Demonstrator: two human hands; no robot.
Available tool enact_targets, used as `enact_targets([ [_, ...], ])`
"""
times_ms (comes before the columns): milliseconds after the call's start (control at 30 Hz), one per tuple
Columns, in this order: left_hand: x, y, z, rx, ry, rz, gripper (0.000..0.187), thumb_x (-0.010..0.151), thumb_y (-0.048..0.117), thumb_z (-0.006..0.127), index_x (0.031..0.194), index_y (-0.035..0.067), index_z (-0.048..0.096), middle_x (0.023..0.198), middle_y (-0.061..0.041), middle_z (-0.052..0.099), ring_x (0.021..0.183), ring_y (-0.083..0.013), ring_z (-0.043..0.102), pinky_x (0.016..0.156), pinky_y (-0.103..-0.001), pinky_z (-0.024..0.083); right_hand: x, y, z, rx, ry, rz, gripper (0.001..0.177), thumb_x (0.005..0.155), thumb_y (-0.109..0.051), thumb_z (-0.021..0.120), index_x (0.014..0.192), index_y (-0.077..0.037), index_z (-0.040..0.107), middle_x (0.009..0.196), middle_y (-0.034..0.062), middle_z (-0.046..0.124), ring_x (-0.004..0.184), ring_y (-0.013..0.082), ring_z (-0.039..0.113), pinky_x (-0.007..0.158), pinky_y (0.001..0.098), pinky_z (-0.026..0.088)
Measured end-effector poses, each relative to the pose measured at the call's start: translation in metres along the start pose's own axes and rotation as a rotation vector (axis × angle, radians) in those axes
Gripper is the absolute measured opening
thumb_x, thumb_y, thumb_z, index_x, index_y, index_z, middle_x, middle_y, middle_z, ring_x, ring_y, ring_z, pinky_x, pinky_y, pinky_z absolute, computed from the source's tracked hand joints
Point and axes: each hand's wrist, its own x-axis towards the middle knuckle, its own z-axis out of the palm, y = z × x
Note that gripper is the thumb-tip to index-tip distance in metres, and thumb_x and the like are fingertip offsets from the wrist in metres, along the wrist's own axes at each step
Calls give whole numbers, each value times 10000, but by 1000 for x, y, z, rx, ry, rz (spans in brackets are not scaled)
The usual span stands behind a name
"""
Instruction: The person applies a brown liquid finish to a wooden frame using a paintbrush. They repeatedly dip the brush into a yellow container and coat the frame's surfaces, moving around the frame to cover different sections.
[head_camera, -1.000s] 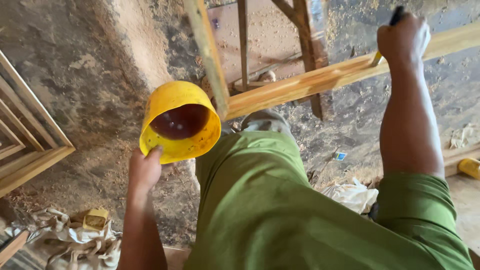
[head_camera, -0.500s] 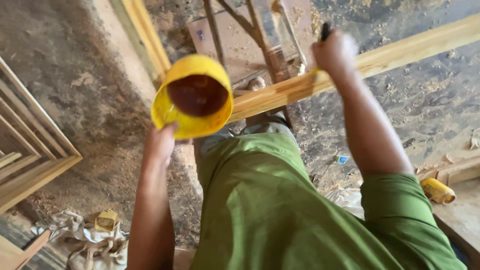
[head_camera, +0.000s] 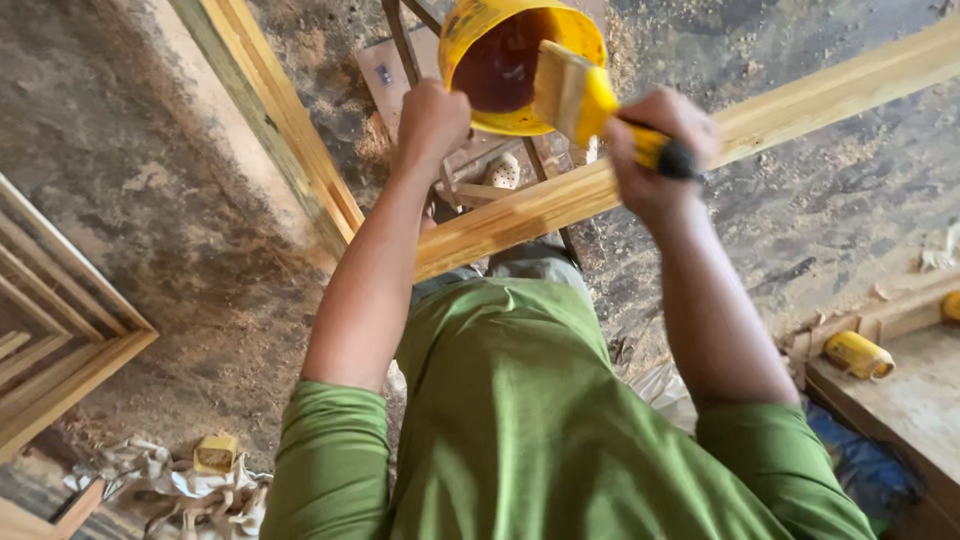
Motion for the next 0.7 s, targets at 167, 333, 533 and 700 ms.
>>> enact_targets([
  [167, 30, 17, 1, 124, -2, 18, 279, 805, 153, 562, 869, -45, 748, 808, -286, 717, 822, -397, 712, 789, -492, 571, 43, 15, 64, -142, -29, 69, 122, 981, -66, 766, 989, -47, 646, 931, 134, 703, 857, 325, 700, 776, 414, 549],
  [333, 38, 15, 4, 150, -66, 16, 340, 842, 177, 486, 918, -50, 727, 904, -287, 723, 881, -407, 743, 847, -485, 590, 33, 34, 73, -143, -20, 147, 127, 1004, -73, 761, 996, -33, 640, 927, 131, 703, 868, 335, 709, 791, 442, 556],
  [533, 42, 14, 11, 161, -69, 45, 355, 890, 185, 482, 1003, -45, 726, 982, -273, 736, 911, -383, 741, 876, -491, 590, 37, 41, 73, -142, 2, 163, 122, 1001, -83, 766, 1006, -35, 654, 950, 123, 718, 889, 329, 712, 813, 447, 560],
  [700, 45, 4, 17, 16, -222, 2, 585, 949, 177, 417, 1505, 2, 370, 965, -204, 775, 825, -360, 754, 747, -526, 630, 38, 56, 77, -184, 12, 191, 89, 1025, -104, 774, 1044, -54, 702, 948, 85, 702, 866, 241, 657, 770, 362, 549],
])
